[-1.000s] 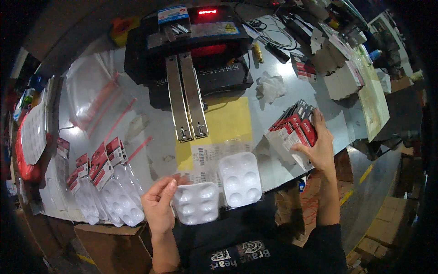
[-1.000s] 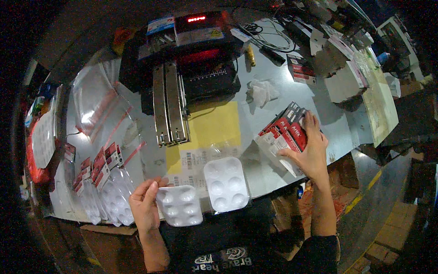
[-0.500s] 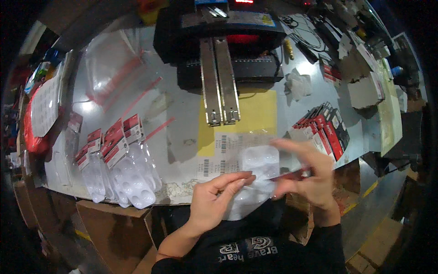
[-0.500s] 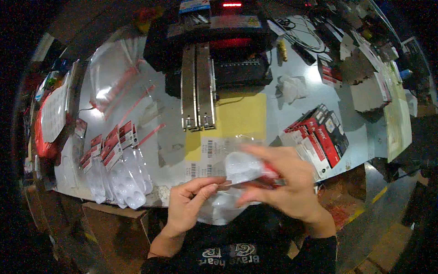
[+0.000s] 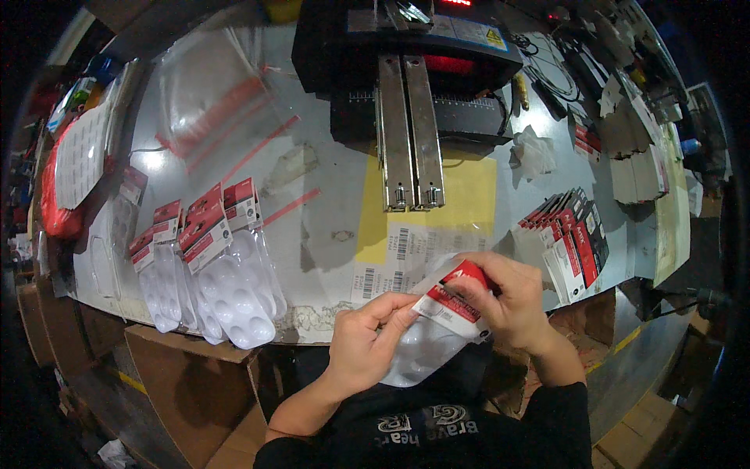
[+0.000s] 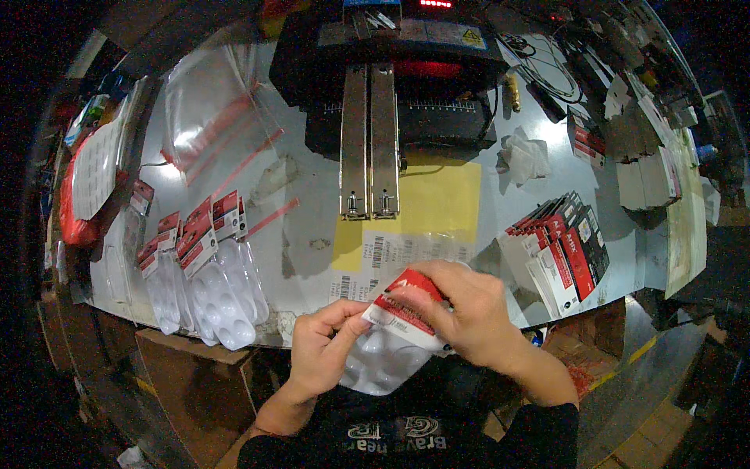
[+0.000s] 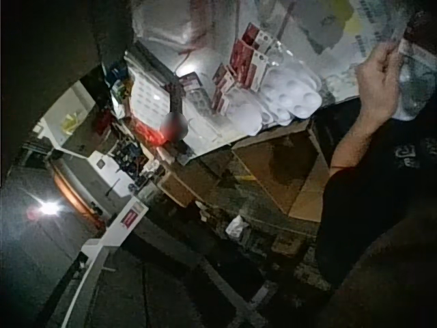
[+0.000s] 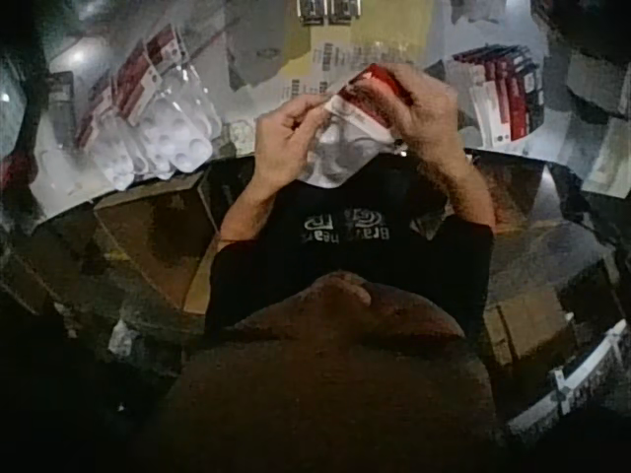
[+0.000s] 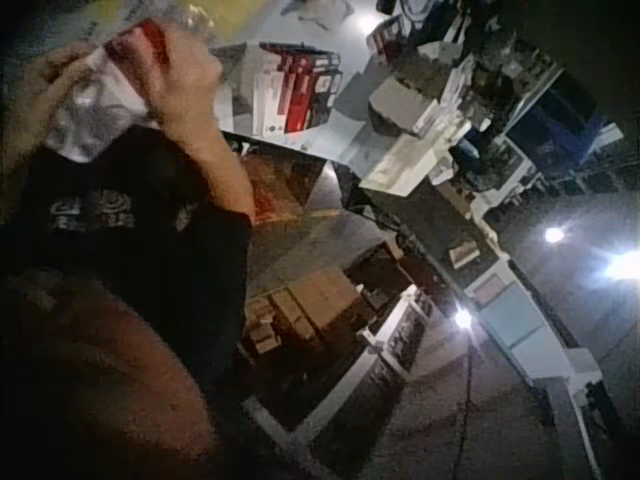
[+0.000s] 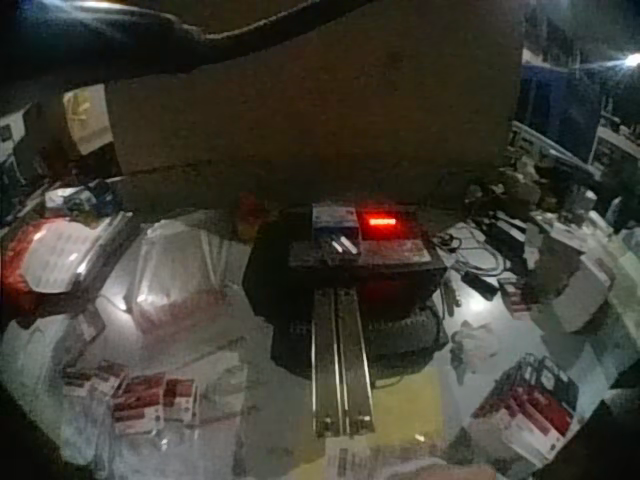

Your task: The person repeatedly picks plastic mixing palettes and their red-and-white labels, inserts the palettes into clear plastic bags, and affixes the labels to the sealed bags. The labeled packages are stacked on the table and later placed into a cardboard box.

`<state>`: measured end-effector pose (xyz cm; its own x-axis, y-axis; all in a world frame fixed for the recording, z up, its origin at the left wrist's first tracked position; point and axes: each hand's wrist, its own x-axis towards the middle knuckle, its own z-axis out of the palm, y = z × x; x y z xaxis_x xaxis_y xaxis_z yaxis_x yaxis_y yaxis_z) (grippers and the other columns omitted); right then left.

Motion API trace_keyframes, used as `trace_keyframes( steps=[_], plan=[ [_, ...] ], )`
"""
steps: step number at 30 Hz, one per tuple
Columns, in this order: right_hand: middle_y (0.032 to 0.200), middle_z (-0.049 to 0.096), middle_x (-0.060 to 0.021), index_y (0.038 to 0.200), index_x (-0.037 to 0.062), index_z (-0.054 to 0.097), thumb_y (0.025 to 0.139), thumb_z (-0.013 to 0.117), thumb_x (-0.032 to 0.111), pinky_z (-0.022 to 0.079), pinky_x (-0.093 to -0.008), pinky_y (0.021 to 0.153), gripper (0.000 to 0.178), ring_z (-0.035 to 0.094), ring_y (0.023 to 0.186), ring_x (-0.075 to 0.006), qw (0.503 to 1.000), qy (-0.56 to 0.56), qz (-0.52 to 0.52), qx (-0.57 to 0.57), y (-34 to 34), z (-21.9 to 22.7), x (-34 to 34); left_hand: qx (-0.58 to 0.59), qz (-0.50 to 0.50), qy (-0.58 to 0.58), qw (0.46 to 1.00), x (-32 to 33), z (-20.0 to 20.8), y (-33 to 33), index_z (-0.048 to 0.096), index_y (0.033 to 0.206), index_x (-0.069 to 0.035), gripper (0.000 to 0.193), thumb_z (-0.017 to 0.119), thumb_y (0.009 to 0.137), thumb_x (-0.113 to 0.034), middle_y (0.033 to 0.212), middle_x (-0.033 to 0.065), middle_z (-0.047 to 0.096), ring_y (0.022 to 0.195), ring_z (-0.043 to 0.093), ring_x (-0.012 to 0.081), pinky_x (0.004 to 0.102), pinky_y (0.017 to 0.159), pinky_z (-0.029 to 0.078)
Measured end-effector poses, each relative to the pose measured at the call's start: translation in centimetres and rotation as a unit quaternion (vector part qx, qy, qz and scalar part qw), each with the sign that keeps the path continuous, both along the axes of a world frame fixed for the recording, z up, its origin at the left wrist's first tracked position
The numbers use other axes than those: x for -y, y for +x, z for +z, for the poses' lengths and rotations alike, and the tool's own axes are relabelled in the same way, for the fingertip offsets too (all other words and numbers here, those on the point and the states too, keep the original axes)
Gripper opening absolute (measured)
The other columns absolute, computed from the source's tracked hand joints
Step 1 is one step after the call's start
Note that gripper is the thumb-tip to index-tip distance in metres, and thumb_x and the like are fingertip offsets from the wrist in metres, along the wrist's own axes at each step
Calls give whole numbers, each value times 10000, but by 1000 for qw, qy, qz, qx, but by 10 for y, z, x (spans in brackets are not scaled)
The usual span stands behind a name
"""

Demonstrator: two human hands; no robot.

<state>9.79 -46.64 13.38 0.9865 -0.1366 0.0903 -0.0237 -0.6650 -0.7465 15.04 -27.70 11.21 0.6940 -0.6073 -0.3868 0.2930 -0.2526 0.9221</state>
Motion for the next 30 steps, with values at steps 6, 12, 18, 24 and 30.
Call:
trace_keyframes(
  steps=[6,12,18,24,30],
  plan=[
    [729,605,-96,891,26,593,777,683,130,471,-327,544,178,604,606,-249,990,-72,71,95,10,-7,4,53,7,-9,999,0,-1,-2,635,939,-12,162,579,894,-157,754,68,673,655,587,69,220,605,453],
    [705,578,-70,850,26,566,746,709,119,447,-304,484,200,578,545,-218,975,-93,122,158,8,-9,6,161,40,58,984,4,1,-5,623,890,-29,132,615,869,-160,650,100,636,557,619,136,255,516,451],
    [702,603,-58,767,27,560,758,705,98,435,-280,447,161,581,523,-210,960,-124,161,191,6,-11,12,168,23,37,985,6,-3,-5,631,889,-23,120,621,862,-140,660,102,642,553,622,149,247,510,450],
    [710,586,-80,875,-15,604,750,710,131,479,-286,485,219,584,502,-192,973,-90,123,173,16,-6,29,217,65,5,974,1,-8,-7,661,913,-11,110,615,859,-96,669,65,637,572,564,77,221,531,435],
    [731,662,-87,887,-36,682,856,617,75,442,-235,477,133,625,579,-102,931,291,-15,-221,-4,-8,21,102,258,-68,958,-4,-26,2,655,900,64,165,582,885,-83,779,30,643,693,532,63,188,636,418]
  ],
)
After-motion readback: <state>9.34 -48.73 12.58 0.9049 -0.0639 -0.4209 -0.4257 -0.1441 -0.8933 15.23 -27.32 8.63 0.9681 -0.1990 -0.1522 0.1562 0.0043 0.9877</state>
